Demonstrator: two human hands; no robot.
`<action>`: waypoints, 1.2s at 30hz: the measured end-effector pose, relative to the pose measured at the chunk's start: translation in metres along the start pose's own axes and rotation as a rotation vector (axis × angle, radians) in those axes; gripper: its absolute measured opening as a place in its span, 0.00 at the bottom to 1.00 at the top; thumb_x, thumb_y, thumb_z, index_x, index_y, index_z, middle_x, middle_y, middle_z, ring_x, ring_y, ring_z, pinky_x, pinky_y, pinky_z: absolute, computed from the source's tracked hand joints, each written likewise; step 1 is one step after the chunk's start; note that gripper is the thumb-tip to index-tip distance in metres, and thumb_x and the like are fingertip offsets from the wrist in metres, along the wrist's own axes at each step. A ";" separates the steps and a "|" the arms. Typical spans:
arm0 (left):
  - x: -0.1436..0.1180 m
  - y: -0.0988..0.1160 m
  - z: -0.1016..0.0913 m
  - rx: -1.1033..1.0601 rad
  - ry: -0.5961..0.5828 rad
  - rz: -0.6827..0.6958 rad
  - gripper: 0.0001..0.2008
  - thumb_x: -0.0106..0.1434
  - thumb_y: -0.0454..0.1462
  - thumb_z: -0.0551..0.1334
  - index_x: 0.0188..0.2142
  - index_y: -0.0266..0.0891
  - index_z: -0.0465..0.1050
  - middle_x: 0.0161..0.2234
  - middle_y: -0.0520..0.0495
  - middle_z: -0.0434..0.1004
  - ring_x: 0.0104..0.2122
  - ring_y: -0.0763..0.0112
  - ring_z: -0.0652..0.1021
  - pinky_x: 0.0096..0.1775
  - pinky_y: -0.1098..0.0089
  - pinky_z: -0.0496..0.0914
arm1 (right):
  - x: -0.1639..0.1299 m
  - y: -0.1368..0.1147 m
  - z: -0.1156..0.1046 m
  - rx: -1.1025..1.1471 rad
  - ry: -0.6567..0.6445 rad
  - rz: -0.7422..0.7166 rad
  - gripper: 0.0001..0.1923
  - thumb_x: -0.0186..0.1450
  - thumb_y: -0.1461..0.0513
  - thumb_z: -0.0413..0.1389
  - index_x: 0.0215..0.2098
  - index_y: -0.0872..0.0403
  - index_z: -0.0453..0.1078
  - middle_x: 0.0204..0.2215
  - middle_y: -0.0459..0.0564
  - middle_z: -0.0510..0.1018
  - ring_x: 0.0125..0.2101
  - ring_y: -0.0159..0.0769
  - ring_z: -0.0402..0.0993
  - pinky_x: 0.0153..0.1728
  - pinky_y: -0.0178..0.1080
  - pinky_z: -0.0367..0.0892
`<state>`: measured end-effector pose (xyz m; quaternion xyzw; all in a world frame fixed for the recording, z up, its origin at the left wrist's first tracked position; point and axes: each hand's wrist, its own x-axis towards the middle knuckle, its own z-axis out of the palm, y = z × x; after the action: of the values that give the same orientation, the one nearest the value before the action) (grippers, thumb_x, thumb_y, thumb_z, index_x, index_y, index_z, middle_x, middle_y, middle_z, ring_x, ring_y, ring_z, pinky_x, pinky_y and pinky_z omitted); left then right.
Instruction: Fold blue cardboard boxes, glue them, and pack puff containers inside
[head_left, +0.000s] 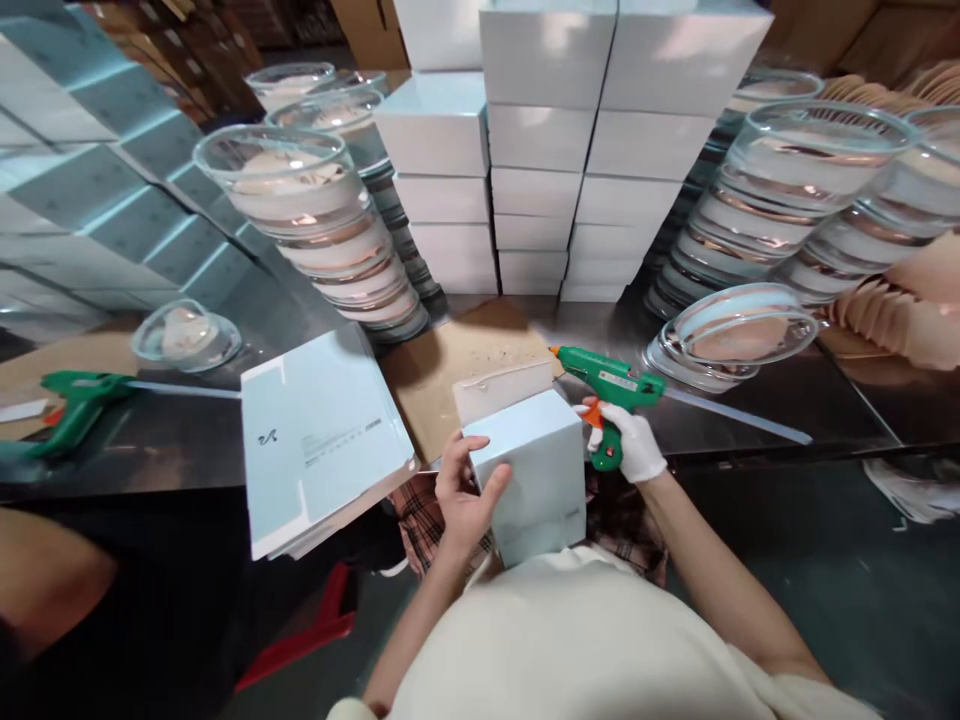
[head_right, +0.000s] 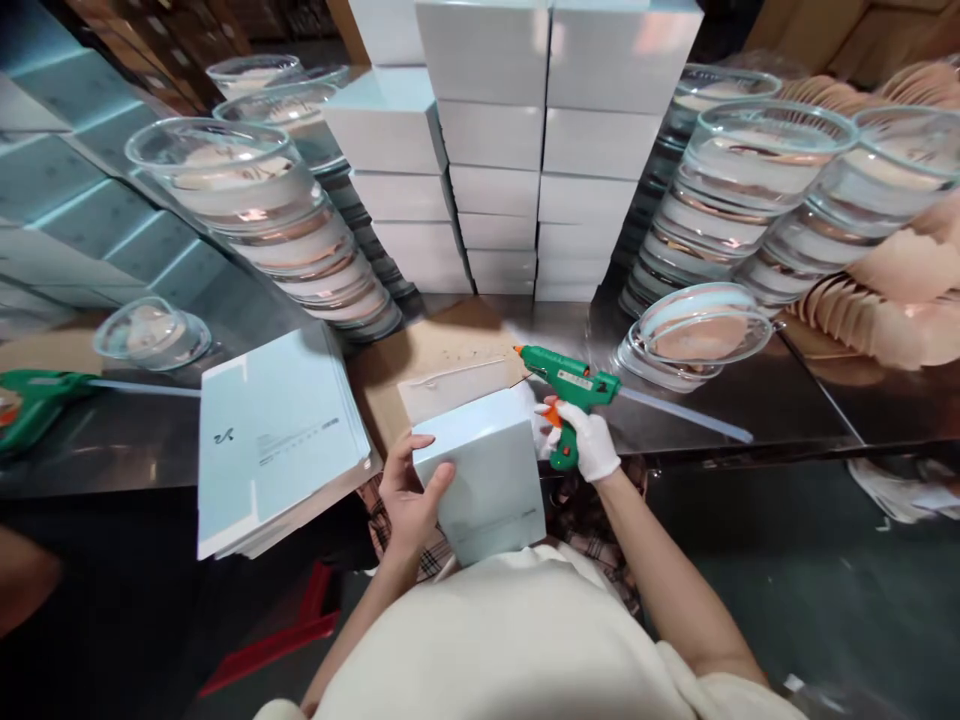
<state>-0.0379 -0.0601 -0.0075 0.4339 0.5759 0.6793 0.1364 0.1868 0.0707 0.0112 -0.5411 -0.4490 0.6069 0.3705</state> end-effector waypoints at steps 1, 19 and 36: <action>0.000 0.001 0.000 -0.016 0.005 -0.004 0.19 0.59 0.52 0.75 0.41 0.44 0.80 0.40 0.47 0.78 0.49 0.58 0.78 0.53 0.61 0.71 | 0.008 -0.002 0.000 -0.029 -0.001 0.034 0.28 0.62 0.41 0.58 0.38 0.57 0.79 0.22 0.53 0.82 0.19 0.39 0.74 0.23 0.41 0.73; 0.004 0.004 0.010 -0.262 -0.106 -0.038 0.32 0.64 0.58 0.69 0.59 0.51 0.62 0.48 0.43 0.79 0.50 0.56 0.83 0.53 0.54 0.76 | -0.006 -0.050 0.003 -0.043 -0.717 -0.459 0.43 0.58 0.28 0.61 0.47 0.55 0.80 0.52 0.59 0.82 0.52 0.47 0.80 0.53 0.47 0.75; 0.029 0.014 -0.019 -0.115 0.039 0.164 0.10 0.71 0.48 0.65 0.42 0.45 0.73 0.46 0.46 0.78 0.55 0.53 0.80 0.60 0.46 0.71 | -0.046 -0.004 -0.024 -0.222 -0.297 -0.507 0.36 0.60 0.33 0.64 0.52 0.51 0.78 0.47 0.56 0.82 0.46 0.43 0.82 0.50 0.43 0.78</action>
<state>-0.0650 -0.0571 0.0186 0.4576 0.5012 0.7284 0.0939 0.2169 0.0326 0.0298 -0.3548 -0.6824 0.5147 0.3789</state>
